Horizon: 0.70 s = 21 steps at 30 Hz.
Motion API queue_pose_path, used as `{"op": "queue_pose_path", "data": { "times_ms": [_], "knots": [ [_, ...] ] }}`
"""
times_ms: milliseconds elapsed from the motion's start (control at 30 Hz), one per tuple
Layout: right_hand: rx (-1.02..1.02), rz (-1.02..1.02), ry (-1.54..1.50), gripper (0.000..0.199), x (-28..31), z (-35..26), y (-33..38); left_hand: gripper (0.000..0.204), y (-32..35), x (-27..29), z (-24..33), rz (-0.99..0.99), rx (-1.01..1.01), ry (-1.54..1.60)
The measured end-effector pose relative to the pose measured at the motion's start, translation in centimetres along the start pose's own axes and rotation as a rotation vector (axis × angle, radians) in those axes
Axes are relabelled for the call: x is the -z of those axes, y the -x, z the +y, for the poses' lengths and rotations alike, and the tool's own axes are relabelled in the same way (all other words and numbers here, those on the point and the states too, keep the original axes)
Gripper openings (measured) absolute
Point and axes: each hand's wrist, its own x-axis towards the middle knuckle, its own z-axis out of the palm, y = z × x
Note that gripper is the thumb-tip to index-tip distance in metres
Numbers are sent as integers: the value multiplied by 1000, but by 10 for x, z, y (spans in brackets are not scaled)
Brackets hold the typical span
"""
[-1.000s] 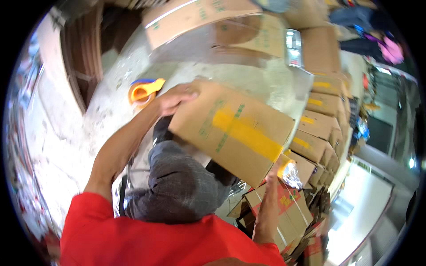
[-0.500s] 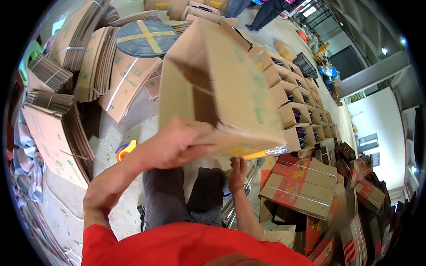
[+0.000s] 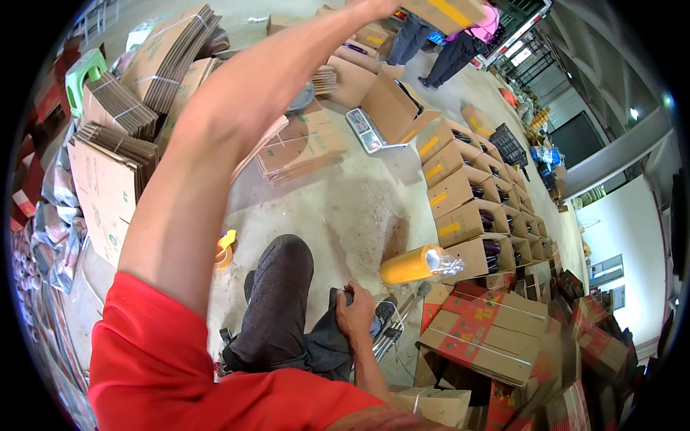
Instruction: The person assembles flat cardboard boxes by folding the flaps and securing them with yellow packing tape. The person uses a handheld tape dispenser to apply tape to the seams of each box. The person repeats this process for several boxes, stacking the finished ones nearby.
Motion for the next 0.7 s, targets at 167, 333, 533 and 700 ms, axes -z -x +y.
{"op": "queue_pose_path", "data": {
  "times_ms": [167,333,533,700],
  "knots": [
    [-34,36,0,35,8,16,3,69,201,37,15,-314,-112,177],
    [106,9,13,31,-8,8,-9,66,452,164,-53,-502,401,62],
    [188,-59,72,29,-40,0,-21,56,573,327,-39,-367,747,-385],
    [161,-169,78,34,-58,7,-26,67,554,391,-15,-277,751,-679]
  ]
}}
